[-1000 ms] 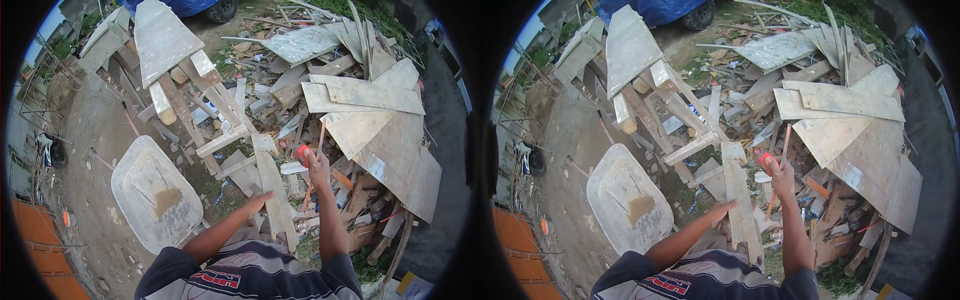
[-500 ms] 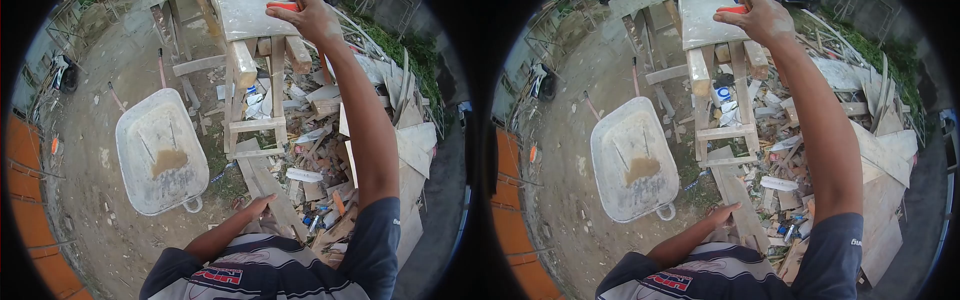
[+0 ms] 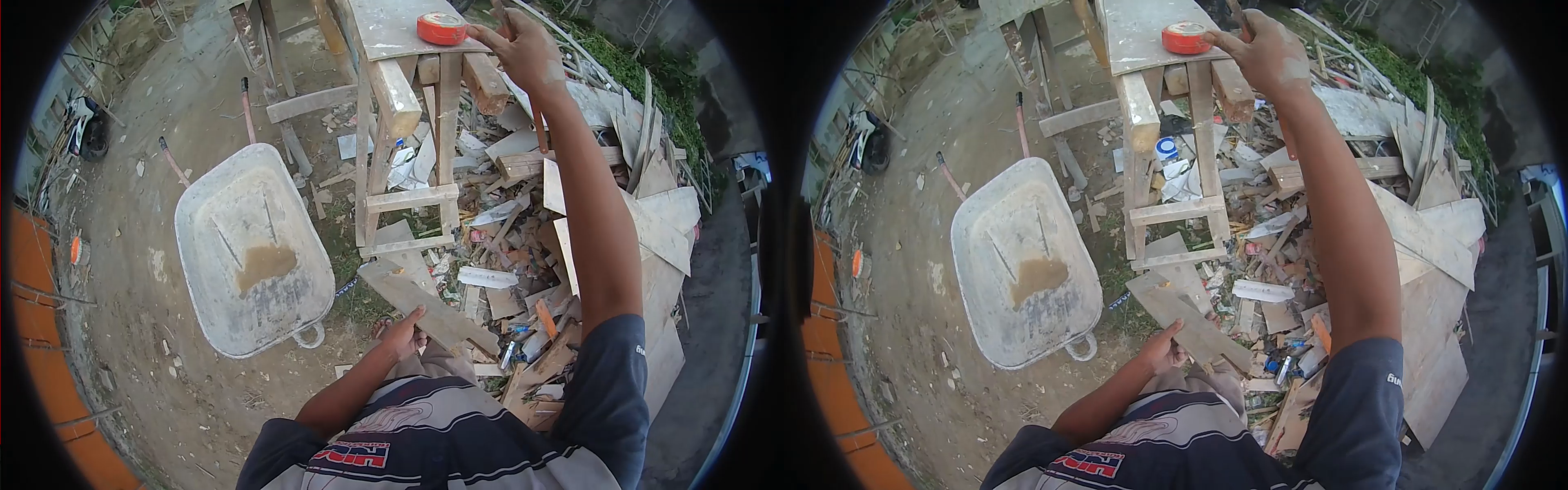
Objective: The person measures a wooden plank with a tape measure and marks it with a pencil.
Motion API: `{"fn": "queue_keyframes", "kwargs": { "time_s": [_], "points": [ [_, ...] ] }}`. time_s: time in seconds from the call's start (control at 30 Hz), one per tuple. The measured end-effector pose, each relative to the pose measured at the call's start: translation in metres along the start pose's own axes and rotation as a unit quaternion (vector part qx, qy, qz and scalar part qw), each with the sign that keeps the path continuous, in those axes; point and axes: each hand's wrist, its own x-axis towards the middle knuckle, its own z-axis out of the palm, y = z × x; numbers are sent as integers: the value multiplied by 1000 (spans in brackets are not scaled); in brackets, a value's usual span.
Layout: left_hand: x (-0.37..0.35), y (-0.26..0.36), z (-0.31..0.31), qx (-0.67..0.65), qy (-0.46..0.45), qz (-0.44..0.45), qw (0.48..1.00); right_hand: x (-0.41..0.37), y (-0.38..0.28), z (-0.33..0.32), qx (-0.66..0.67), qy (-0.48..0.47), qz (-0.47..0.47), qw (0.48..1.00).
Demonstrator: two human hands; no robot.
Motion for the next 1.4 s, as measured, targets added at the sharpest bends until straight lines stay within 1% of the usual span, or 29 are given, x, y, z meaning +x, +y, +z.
{"fn": "queue_keyframes", "kwargs": {
  "time_s": [0.03, 0.07, 0.13, 0.2, 0.23, 0.27, 0.33, 0.37, 0.4, 0.43, 0.47, 0.5, 0.53, 0.57, 0.63, 0.67, 0.73, 0.8, 0.87, 0.93, 0.97, 1.0, 1.07, 1.1, 1.13, 1.2, 1.27, 1.33, 1.4],
  "points": [
    [0, 1, -2, -29, -22, -1, 999, -17, 12, -12, 29, -13, 27, 999],
    [-1, 3, -1, -26, -24, -4, 999, -36, 20, -24, 58, -25, 54, 997],
    [-5, 6, 4, -49, -21, 3, 999, -90, 18, -49, 118, -75, 157, 978],
    [-10, 8, 10, -42, -23, 7, 999, -157, 20, -63, 203, -124, 290, 927],
    [-11, 9, 14, -41, -22, 16, 999, -194, 32, -63, 225, -137, 314, 912],
    [-11, 9, 16, -36, -23, 12, 999, -228, 33, -67, 236, -162, 371, 884],
    [-12, 8, 17, -3, -26, 30, 999, -295, 48, -68, 147, -235, 388, 879],
    [-11, 6, 16, 2, -24, 23, 999, -333, 61, -66, 108, -276, 388, 873],
    [-8, 4, 16, 38, -24, 29, 999, -366, 67, -66, 70, -316, 387, 863],
    [-6, 3, 17, 74, -25, 36, 996, -389, 61, -69, 77, -330, 429, 838],
    [-4, 1, 19, 83, -26, 30, 996, -407, 53, -70, 86, -342, 469, 810],
    [-3, -1, 21, 89, -24, 42, 995, -426, 49, -67, 87, -335, 476, 808],
    [-1, -3, 22, 96, -23, 55, 994, -443, 47, -63, 96, -339, 454, 818],
    [-1, -6, 23, 105, -24, 49, 993, -457, 45, -61, 105, -344, 432, 827],
    [0, -11, 23, 108, -20, 84, 990, -468, 36, -58, 100, -322, 460, 821],
    [-2, -14, 23, 115, -22, 82, 990, -470, 34, -57, 94, -309, 479, 816],
    [-8, -17, 25, 94, -25, 102, 990, -466, 28, -63, 116, -317, 485, 807],
    [-8, -23, 21, 97, -26, 97, 990, -469, 23, -67, 81, -396, 450, 797],
    [-4, -26, 15, 100, -31, 95, 990, -477, 19, -68, 73, -385, 435, 811],
    [3, -31, 11, 103, -26, 92, 990, -471, 12, -71, 65, -399, 457, 793],
    [7, -31, 9, 107, -32, 93, 989, -471, 11, -71, 34, -404, 450, 796],
    [7, -31, 7, 110, -24, 86, 990, -473, 10, -70, 33, -398, 451, 798],
    [7, -32, 4, 117, -20, 81, 990, -476, 10, -66, -21, -430, 446, 785],
    [4, -31, 9, 117, -7, 81, 990, -480, 10, -65, -35, -418, 447, 790],
    [6, -30, 10, 117, 2, 83, 990, -484, 11, -64, -39, -408, 447, 795],
    [11, -32, 7, 118, -15, 78, 990, -491, 13, -67, -33, -397, 443, 803],
    [14, -35, 6, 114, -27, 69, 991, -490, 12, -70, -35, -393, 460, 795],
    [12, -36, 8, 124, -4, 78, 989, -491, 11, -73, -22, -411, 455, 789],
    [9, -35, 11, 137, -9, 76, 988, -493, 10, -74, -28, -408, 463, 786]
  ]
}}
